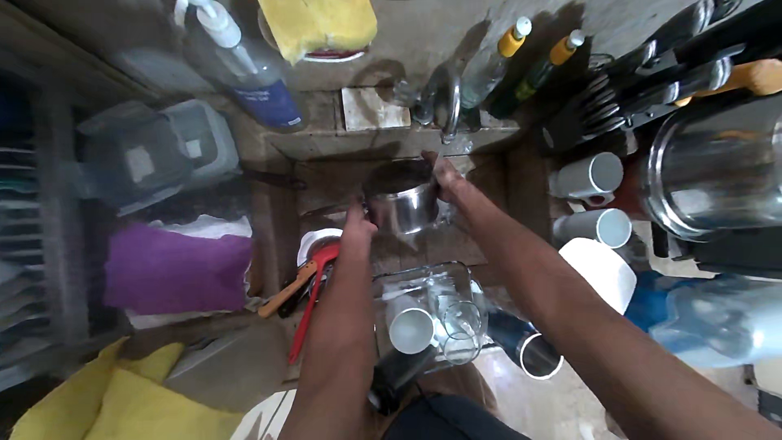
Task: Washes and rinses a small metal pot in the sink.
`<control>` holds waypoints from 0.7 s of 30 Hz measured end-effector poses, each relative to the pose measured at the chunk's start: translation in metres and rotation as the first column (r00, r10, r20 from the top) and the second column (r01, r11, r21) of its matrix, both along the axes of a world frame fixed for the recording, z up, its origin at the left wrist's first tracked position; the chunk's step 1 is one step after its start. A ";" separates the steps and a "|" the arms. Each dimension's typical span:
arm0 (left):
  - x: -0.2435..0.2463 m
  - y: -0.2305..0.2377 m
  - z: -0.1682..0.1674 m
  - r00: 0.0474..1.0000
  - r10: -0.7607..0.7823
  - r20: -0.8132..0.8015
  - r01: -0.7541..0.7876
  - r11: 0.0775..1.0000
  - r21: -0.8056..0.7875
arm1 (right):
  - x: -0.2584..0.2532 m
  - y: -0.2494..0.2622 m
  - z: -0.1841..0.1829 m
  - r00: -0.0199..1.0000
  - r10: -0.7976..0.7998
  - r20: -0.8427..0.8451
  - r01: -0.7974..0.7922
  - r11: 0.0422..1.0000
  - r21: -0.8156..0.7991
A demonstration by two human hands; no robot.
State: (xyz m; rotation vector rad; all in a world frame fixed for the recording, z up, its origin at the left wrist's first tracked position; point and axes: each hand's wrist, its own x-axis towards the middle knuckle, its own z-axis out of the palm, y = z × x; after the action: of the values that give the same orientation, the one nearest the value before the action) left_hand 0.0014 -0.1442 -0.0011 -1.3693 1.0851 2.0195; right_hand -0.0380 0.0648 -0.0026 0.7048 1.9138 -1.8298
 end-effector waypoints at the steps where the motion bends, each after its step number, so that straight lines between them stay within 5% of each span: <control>1: 0.002 -0.001 -0.004 0.999 -0.032 -0.017 0.033 0.999 0.028 | -0.004 0.001 0.001 0.997 -0.046 0.063 0.052 0.995 -0.084; 6: 0.008 0.007 -0.010 0.989 -0.139 -0.053 0.145 0.982 0.124 | -0.001 0.011 0.014 0.987 -0.020 0.162 0.045 0.988 -0.147; 11: 0.013 0.017 -0.001 0.994 -0.091 -0.058 0.099 0.983 0.154 | 0.009 0.013 0.021 0.985 -0.092 0.143 0.115 0.980 -0.160; 18: 0.040 0.001 0.075 0.980 -0.186 -0.076 0.186 0.983 -0.014 | 0.021 -0.002 0.046 0.991 0.055 -0.119 -0.053 0.998 0.023; 21: 0.031 0.012 0.015 0.978 -0.067 -0.196 0.089 0.990 0.106 | 0.022 0.001 0.045 0.995 0.050 -0.087 -0.033 0.983 0.183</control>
State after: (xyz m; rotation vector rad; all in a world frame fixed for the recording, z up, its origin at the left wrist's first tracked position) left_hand 0.0320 -0.1327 0.0140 -1.0751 1.0680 2.1544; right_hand -0.0157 0.0657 0.0426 0.6422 2.1591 -1.7046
